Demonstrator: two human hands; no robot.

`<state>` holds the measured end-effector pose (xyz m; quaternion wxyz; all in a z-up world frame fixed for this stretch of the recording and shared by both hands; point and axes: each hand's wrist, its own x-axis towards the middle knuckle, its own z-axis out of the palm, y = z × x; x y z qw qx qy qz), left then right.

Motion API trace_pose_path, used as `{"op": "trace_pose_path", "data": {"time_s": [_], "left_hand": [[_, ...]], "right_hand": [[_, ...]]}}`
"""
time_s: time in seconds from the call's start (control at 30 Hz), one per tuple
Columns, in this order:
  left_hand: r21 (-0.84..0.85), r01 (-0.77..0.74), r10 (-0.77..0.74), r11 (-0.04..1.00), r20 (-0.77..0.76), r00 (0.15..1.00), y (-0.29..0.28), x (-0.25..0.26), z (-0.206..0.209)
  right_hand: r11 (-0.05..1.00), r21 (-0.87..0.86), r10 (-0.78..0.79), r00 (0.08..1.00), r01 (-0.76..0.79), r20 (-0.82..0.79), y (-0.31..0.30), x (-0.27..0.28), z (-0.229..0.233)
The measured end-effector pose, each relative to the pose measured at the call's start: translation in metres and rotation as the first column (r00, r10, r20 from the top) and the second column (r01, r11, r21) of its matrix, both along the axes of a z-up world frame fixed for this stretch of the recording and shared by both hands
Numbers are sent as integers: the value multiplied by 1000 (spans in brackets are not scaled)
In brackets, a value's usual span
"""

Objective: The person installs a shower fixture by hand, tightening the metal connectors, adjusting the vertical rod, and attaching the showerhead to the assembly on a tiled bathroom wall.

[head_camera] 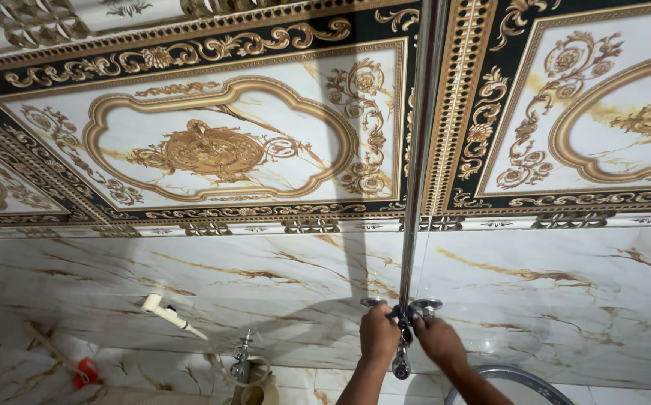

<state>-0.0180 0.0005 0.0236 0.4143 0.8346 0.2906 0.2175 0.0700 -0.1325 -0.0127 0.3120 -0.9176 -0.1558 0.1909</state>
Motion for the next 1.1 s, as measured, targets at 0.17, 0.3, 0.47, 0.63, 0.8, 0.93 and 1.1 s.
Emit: {"op": "trace_pose_path", "data": {"time_s": [0.17,0.3,0.47,0.63,0.8,0.93,1.1], "left_hand": [[-54,-43,41,998,-33,999,-14,-17,-14],[-160,-57,57,985,-3,998,-19,-12,-14],[-164,-126,92,978,-197,976,-17,-1,-9],[-162,-121,84,979,-220,972,-13,9,-1],[-176,-123,93,977,-171,981,-14,5,-2],[-169,-124,107,978,-107,989,-17,2,-19],[-135,-134,113,982,-155,981,-31,-6,-39]], "right_hand": [[999,-9,-35,993,35,-109,8,12,19],[992,58,101,971,-117,217,11,8,-24],[997,66,-44,998,47,-44,1,-3,-23],[995,104,1,999,3,-36,-11,-23,4],[998,53,16,1000,-16,13,-10,-23,-1],[998,-37,60,997,-58,43,-3,1,-22],[980,59,171,956,-190,240,7,13,-18]]}}
